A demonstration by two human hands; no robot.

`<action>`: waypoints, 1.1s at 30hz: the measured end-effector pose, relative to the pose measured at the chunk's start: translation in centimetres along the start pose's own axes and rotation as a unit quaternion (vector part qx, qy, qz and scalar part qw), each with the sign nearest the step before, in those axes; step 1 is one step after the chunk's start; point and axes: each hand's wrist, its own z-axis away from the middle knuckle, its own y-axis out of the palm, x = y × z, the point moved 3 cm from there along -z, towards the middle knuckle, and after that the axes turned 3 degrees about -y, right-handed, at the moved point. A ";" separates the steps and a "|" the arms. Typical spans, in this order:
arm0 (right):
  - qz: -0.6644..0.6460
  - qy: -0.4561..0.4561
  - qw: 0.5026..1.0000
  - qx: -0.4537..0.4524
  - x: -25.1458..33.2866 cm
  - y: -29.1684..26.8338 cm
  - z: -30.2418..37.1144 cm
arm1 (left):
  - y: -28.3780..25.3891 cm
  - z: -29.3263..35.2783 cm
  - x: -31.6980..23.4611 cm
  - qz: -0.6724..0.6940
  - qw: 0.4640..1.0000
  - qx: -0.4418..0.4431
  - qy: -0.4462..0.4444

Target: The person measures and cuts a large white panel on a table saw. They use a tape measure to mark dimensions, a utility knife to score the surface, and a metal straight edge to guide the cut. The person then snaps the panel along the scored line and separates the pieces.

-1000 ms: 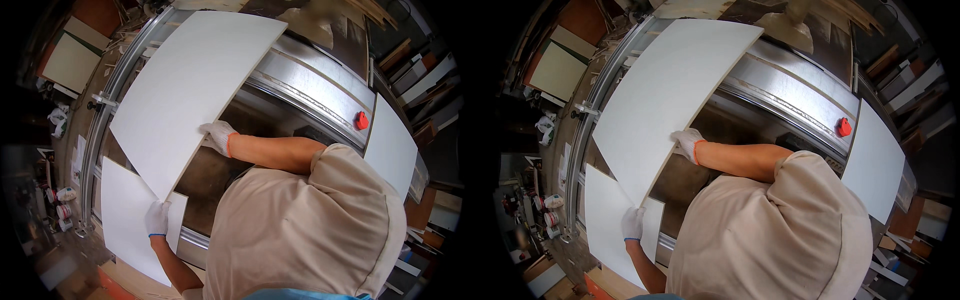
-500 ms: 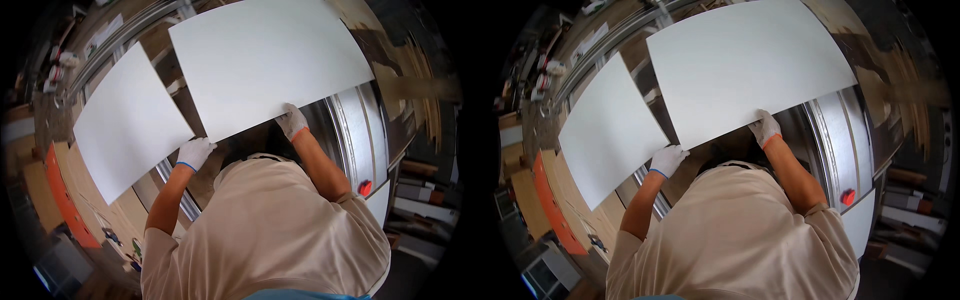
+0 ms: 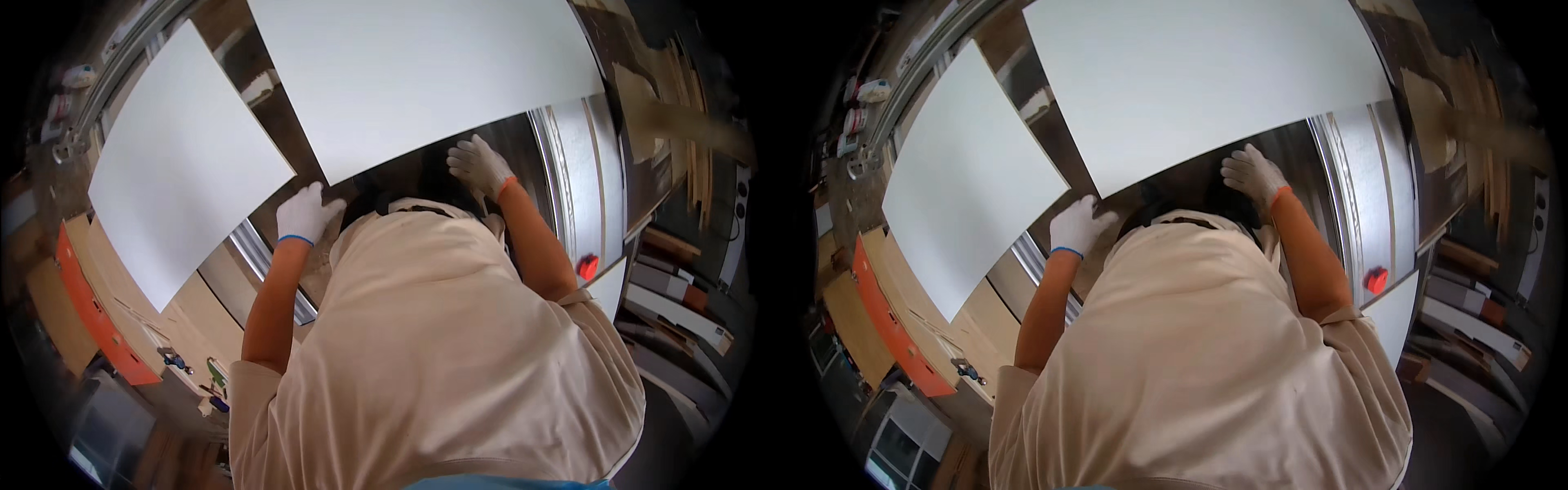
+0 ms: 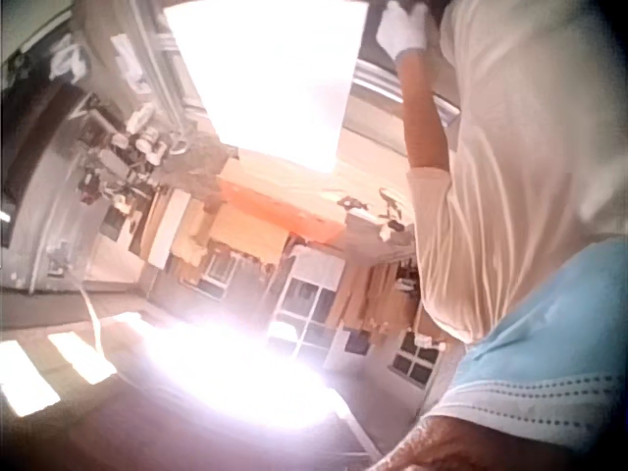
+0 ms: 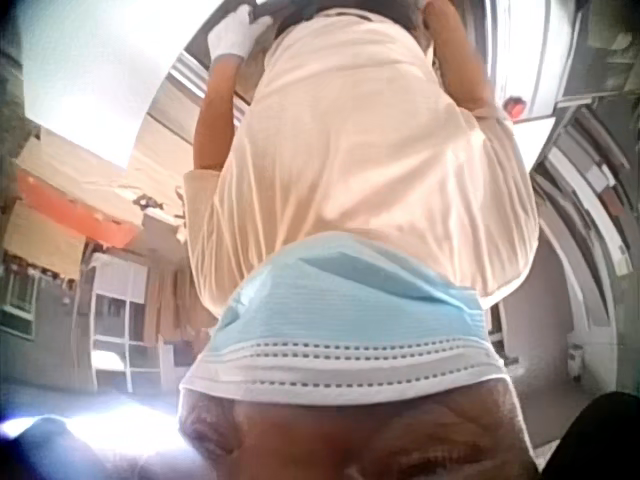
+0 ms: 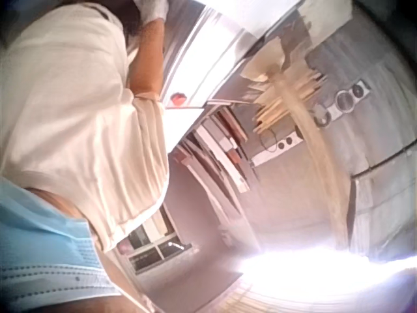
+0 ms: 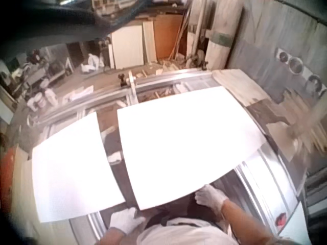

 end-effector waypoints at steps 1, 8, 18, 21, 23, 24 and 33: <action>-0.229 -0.063 0.969 0.068 -3.8 -1.4 0.8 | -0.6 0.3 -0.6 -0.012 0.999 0.003 -0.040; -0.745 0.294 0.541 0.256 26.5 2.0 17.5 | 1.4 -1.3 0.1 -0.119 0.967 -0.165 0.152; -0.667 0.453 0.145 0.574 24.6 1.4 29.1 | 3.6 -0.3 -0.8 -0.110 0.984 -0.138 -0.015; -0.669 0.438 0.124 0.587 25.4 1.2 32.4 | 2.6 -0.8 -2.4 -0.062 0.989 -0.126 -0.035; -0.681 0.419 0.126 0.588 26.1 2.1 33.4 | 1.5 0.0 -4.3 -0.029 0.990 -0.130 -0.052; -0.689 0.408 0.130 0.585 26.5 2.8 33.6 | 1.2 -0.1 -4.8 -0.018 0.988 -0.142 -0.055; -0.741 0.334 0.143 0.564 27.7 5.3 33.6 | 4.3 0.3 -2.7 0.003 0.985 -0.142 -0.095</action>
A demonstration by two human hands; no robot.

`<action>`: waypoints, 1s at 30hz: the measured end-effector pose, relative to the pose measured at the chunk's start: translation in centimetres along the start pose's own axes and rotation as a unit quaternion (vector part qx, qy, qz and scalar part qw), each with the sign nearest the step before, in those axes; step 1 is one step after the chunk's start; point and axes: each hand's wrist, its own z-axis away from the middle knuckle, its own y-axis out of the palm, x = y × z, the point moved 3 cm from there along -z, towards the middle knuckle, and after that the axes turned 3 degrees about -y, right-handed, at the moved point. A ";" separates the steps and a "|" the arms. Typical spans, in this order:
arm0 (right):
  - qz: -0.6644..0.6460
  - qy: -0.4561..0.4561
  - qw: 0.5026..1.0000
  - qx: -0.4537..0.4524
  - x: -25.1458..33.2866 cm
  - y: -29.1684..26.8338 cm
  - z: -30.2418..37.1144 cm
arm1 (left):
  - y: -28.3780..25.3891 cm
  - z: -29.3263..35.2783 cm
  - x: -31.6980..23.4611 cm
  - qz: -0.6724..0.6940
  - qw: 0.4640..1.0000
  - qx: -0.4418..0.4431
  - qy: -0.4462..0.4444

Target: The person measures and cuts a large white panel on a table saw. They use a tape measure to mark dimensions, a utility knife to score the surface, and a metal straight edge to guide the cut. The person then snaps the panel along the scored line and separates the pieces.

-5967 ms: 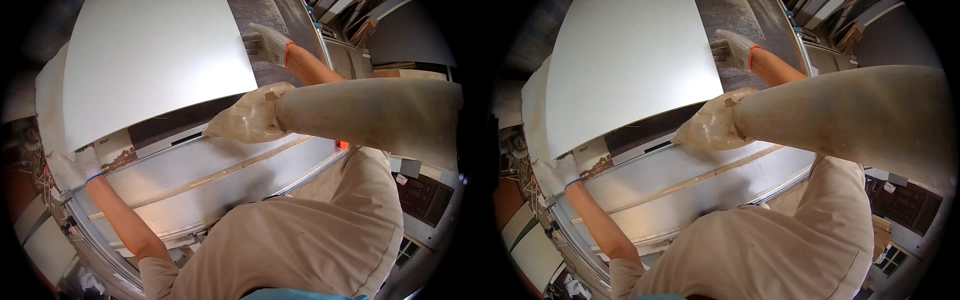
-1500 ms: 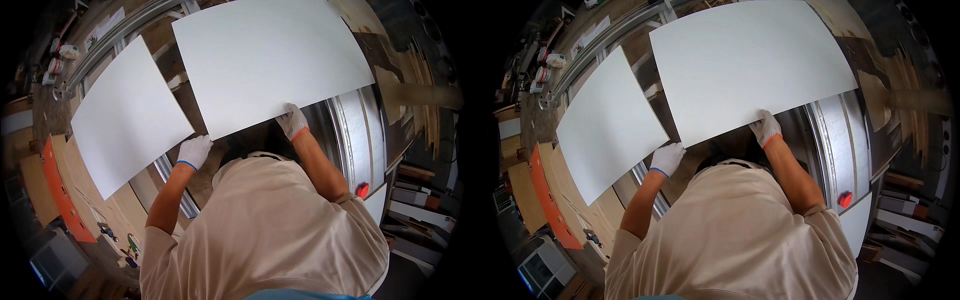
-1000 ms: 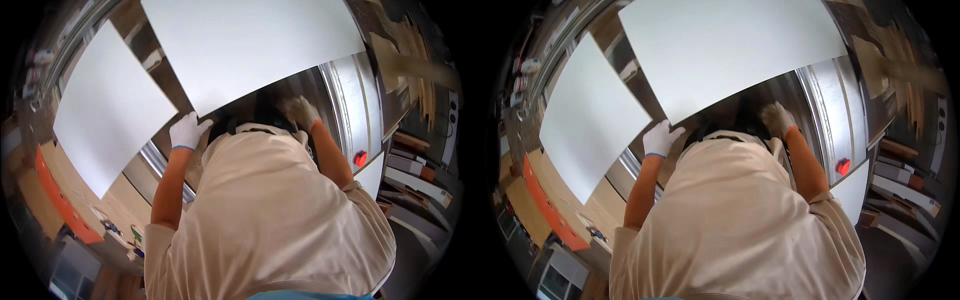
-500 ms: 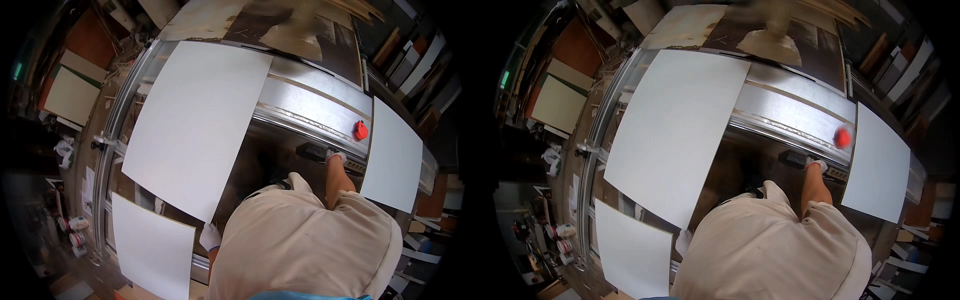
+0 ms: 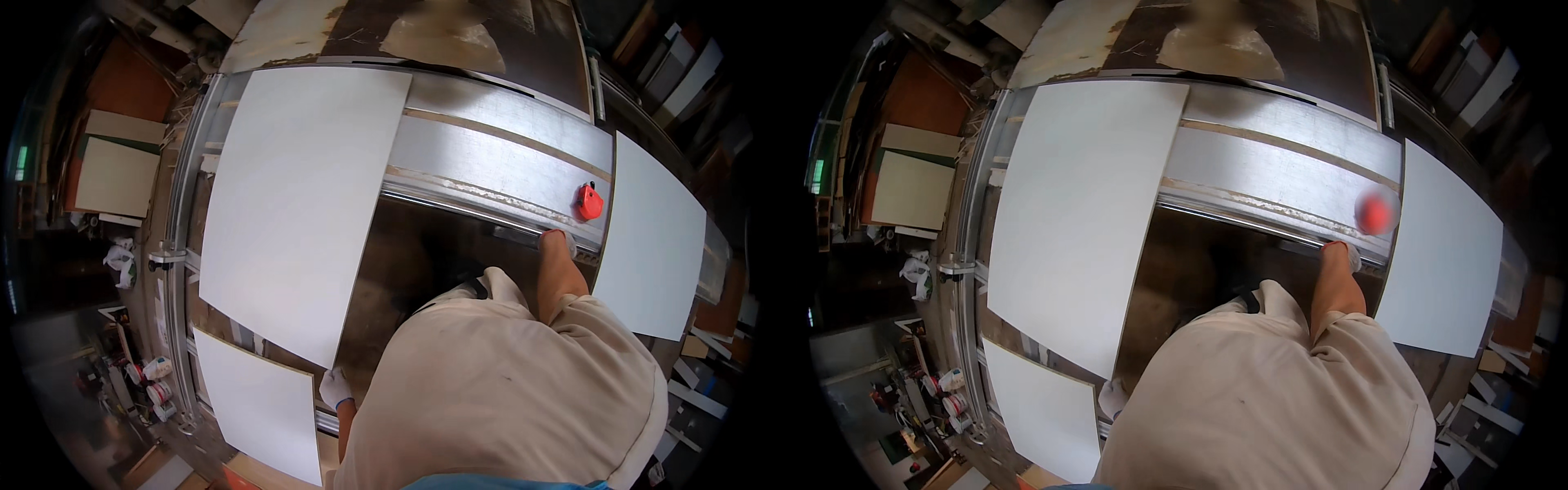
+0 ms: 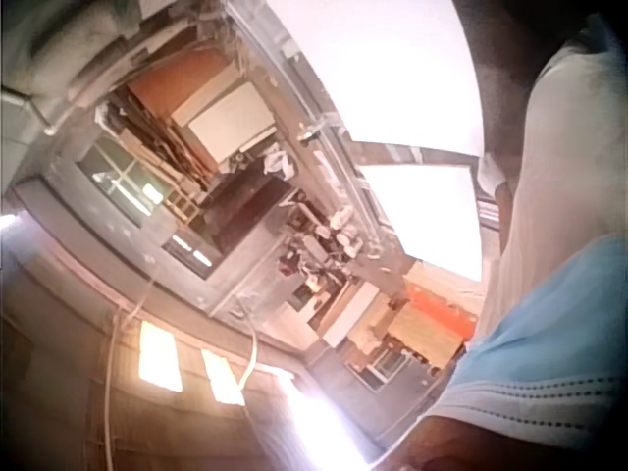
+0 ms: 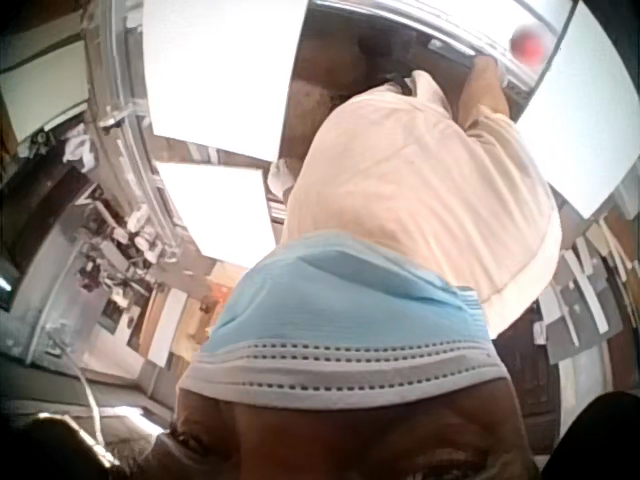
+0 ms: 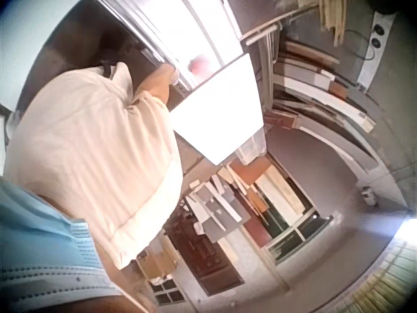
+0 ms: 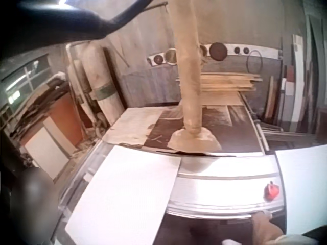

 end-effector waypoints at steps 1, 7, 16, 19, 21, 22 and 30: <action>0.000 -0.001 1.000 0.003 -0.1 0.2 0.3 | 1.7 -1.3 2.6 0.000 1.000 0.001 0.000; 0.026 -0.004 1.000 0.004 -1.1 0.7 0.5 | 3.3 -1.5 0.5 0.550 0.798 0.039 -0.243; 0.065 -0.009 0.998 0.012 -0.8 1.4 0.7 | 2.8 -3.0 1.2 0.602 0.727 0.185 -0.273; 0.070 -0.009 0.997 0.017 -0.9 1.5 0.7 | 3.0 -4.0 2.3 0.599 0.714 0.208 -0.298; 0.077 -0.010 0.997 0.024 -0.8 1.3 1.0 | 3.4 -4.4 3.1 0.610 0.686 0.226 -0.326; 0.083 -0.014 0.996 0.025 -0.7 1.0 1.0 | 3.5 -4.6 3.5 0.621 0.667 0.237 -0.335; 0.145 -0.074 0.987 0.001 -1.7 1.4 1.0 | 3.2 -4.5 3.0 0.619 0.685 0.228 -0.309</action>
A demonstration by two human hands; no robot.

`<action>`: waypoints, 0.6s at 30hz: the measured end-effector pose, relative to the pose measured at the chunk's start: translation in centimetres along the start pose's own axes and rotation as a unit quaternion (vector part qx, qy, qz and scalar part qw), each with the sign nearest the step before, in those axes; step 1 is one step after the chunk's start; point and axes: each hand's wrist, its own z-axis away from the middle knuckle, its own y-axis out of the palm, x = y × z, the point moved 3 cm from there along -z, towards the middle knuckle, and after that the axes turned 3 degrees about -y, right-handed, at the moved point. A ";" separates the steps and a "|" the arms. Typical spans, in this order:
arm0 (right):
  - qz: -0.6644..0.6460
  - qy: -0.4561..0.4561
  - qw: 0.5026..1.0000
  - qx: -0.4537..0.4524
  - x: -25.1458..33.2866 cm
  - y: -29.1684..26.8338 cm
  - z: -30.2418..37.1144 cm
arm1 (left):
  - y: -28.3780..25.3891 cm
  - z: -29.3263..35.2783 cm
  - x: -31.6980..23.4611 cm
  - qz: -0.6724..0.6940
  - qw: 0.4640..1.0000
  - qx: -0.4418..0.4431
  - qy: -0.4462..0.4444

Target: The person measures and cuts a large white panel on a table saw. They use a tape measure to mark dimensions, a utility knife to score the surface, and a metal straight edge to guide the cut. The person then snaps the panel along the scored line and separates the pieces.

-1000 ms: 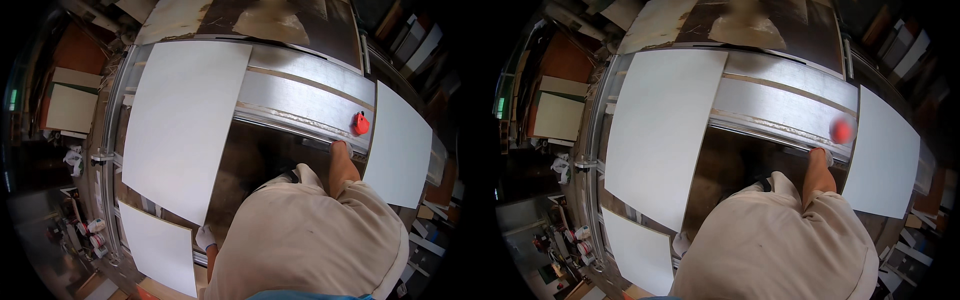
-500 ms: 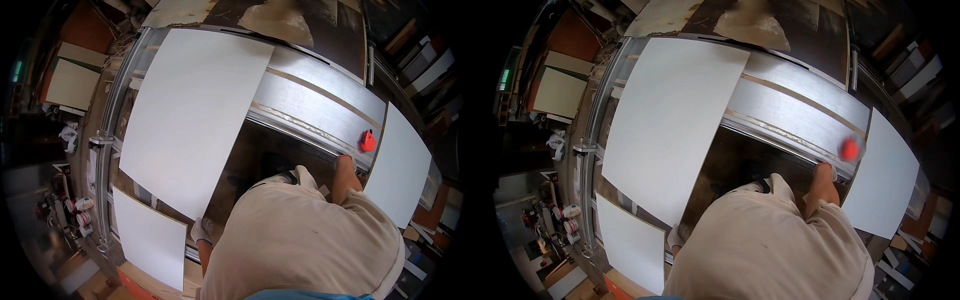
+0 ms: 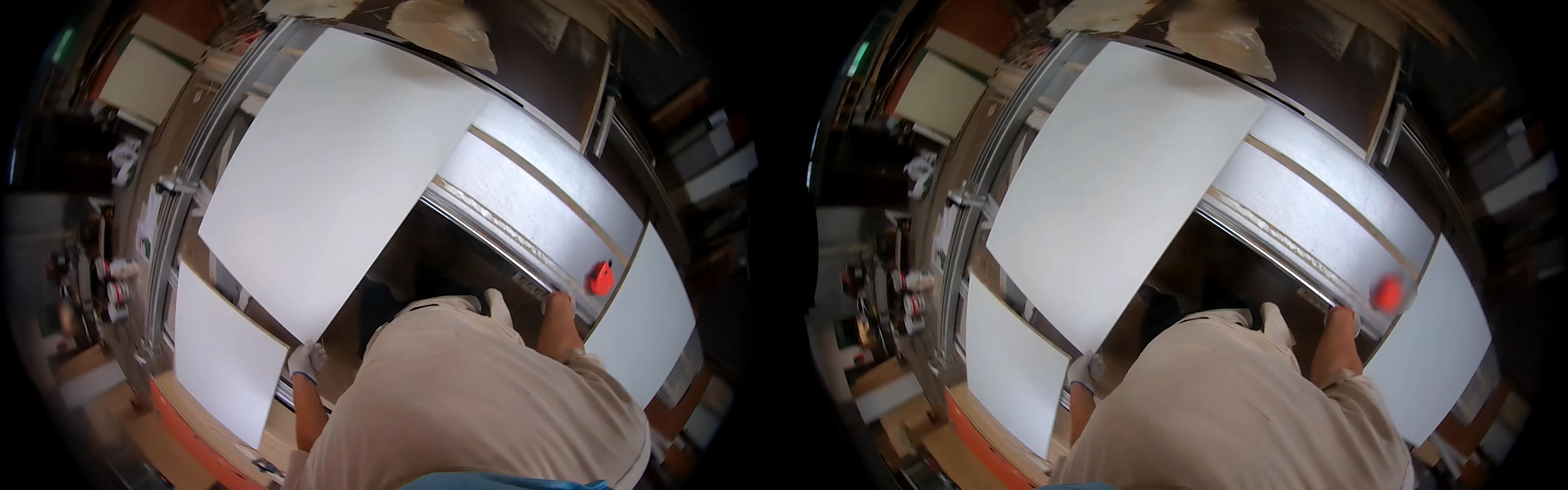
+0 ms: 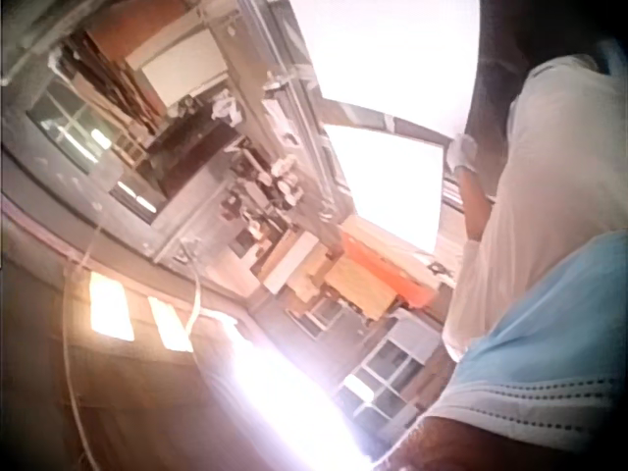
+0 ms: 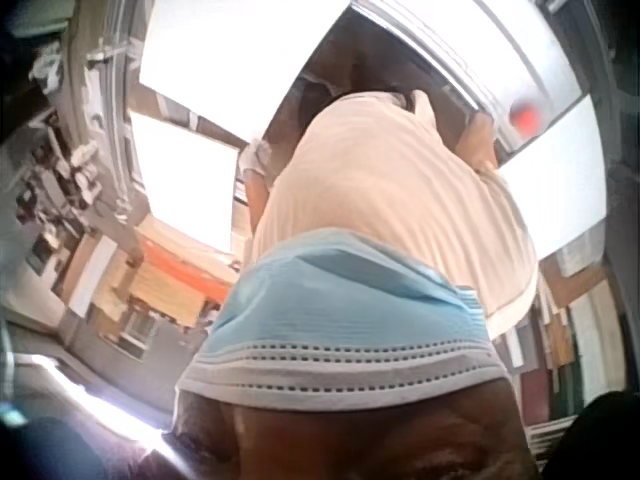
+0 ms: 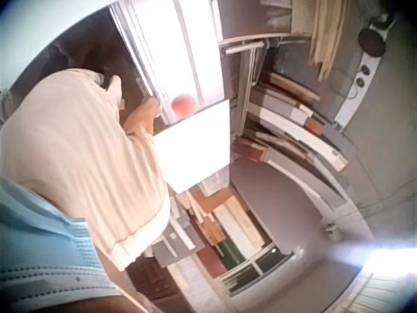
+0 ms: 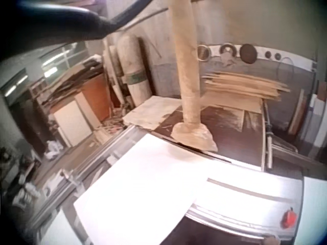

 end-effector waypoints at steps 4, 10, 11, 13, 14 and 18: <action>0.066 -0.052 0.994 -0.067 -0.8 1.3 -1.1 | 0.5 0.2 -0.8 -0.025 0.999 -0.009 -0.038; 0.050 -0.025 0.997 -0.052 -1.8 1.4 -2.4 | 1.3 1.3 -1.1 0.011 0.999 0.030 -0.014; 0.053 -0.030 0.997 -0.049 -1.9 1.5 -2.3 | -0.1 0.6 -0.6 0.039 0.997 0.069 -0.011; 0.049 -0.019 0.997 -0.053 -2.5 1.9 -2.7 | 1.5 1.7 -1.1 0.046 0.998 0.050 0.000; 0.051 -0.015 0.997 -0.053 -3.1 1.9 -2.7 | 1.9 2.3 -1.3 0.043 0.999 0.032 0.006; 0.051 -0.009 0.997 -0.055 -3.8 1.5 -2.3 | 2.6 3.0 -1.2 0.015 1.000 -0.014 0.022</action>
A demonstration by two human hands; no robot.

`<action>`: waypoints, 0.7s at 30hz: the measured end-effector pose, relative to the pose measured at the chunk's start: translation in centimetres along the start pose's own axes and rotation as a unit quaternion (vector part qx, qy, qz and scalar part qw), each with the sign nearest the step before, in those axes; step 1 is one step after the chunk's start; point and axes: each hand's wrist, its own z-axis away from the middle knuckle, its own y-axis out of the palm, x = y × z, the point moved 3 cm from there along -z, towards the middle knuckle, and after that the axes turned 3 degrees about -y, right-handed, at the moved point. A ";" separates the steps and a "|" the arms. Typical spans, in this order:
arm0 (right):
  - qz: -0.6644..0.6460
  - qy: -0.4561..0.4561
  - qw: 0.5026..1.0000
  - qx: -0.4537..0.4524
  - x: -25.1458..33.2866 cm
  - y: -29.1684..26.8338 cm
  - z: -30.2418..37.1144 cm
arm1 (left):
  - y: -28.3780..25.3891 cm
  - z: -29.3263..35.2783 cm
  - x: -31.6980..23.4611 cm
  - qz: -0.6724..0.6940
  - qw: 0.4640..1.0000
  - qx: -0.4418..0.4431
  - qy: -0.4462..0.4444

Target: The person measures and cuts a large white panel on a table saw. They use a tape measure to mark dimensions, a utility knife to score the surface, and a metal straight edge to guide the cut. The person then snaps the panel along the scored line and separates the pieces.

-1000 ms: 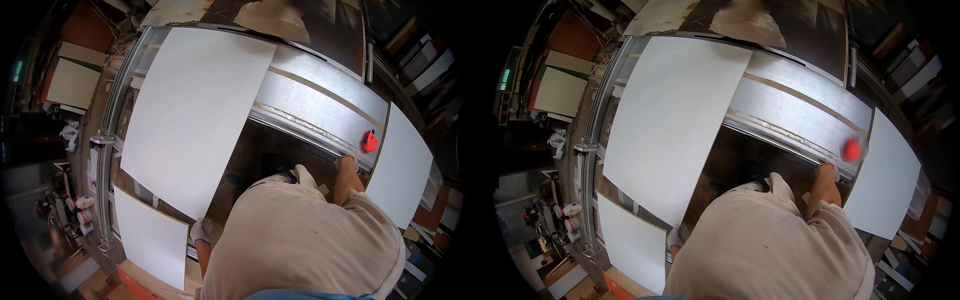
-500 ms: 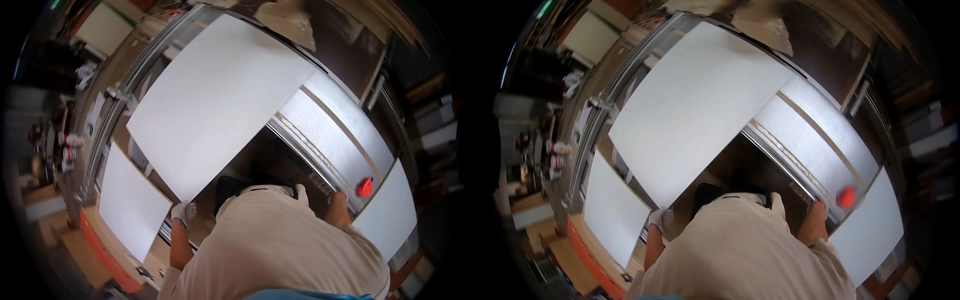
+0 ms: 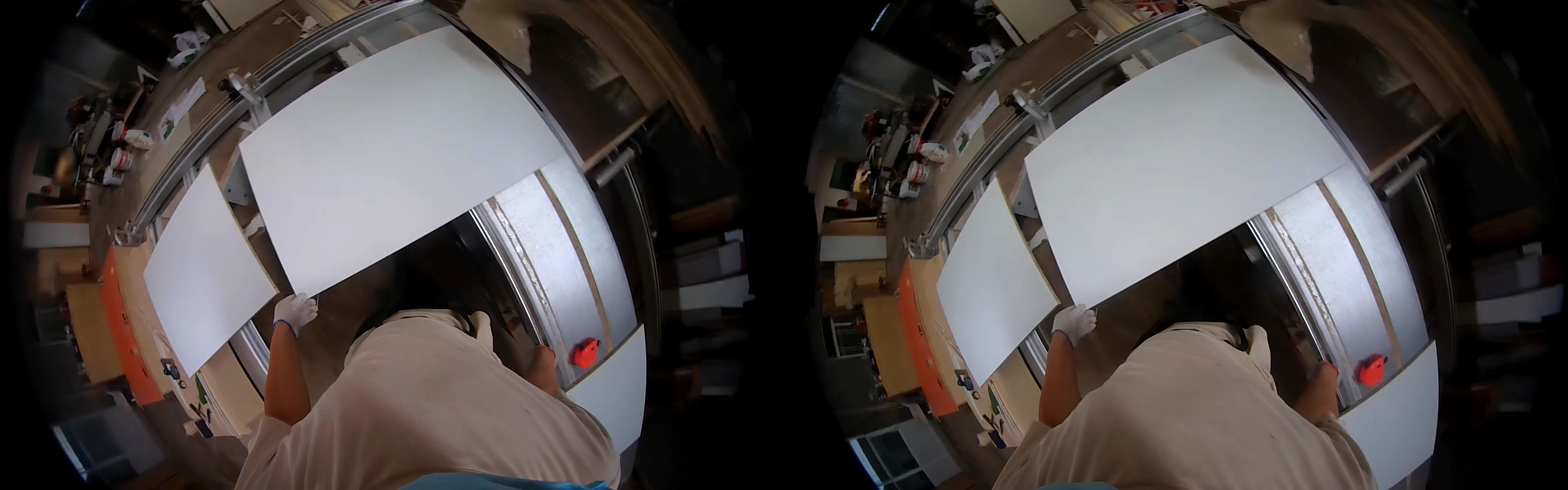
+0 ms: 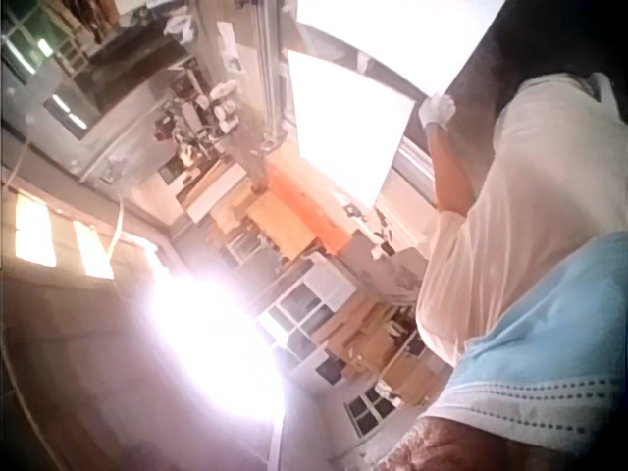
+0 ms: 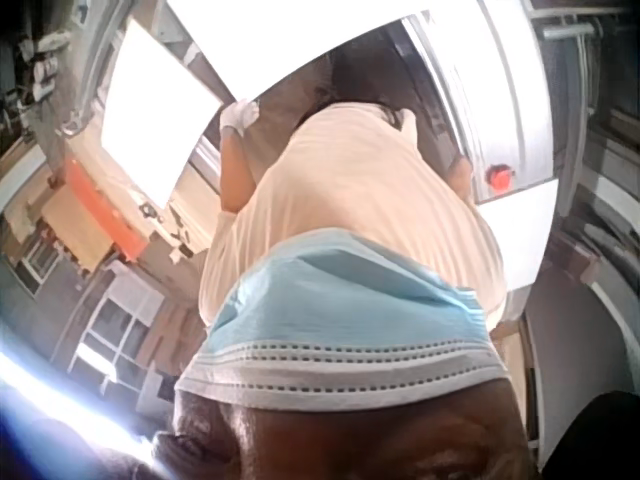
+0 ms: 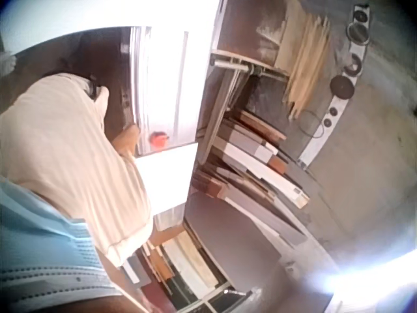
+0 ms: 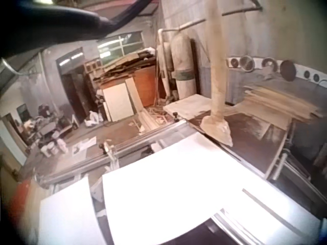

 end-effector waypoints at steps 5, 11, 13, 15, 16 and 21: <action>-0.021 0.016 1.000 0.005 0.0 -0.2 0.6 | -1.7 -1.7 1.7 0.078 0.995 0.066 -0.014; -0.048 0.031 0.998 0.022 0.1 0.8 0.5 | -2.1 -1.5 1.8 0.120 0.992 0.040 -0.011; -0.053 0.040 0.997 0.025 -0.1 1.0 0.2 | -1.3 -1.1 1.4 0.101 0.995 0.020 0.009; -0.059 0.039 0.997 0.030 -0.2 1.5 0.1 | -0.9 -0.8 1.0 0.088 0.996 -0.016 0.020; -0.062 0.038 0.997 0.031 -0.2 1.5 -0.2 | -0.3 -1.1 0.8 0.085 0.996 -0.021 0.021; -0.063 0.032 0.997 0.040 -0.4 1.8 -1.0 | -0.2 -1.1 0.9 0.067 0.997 -0.046 0.010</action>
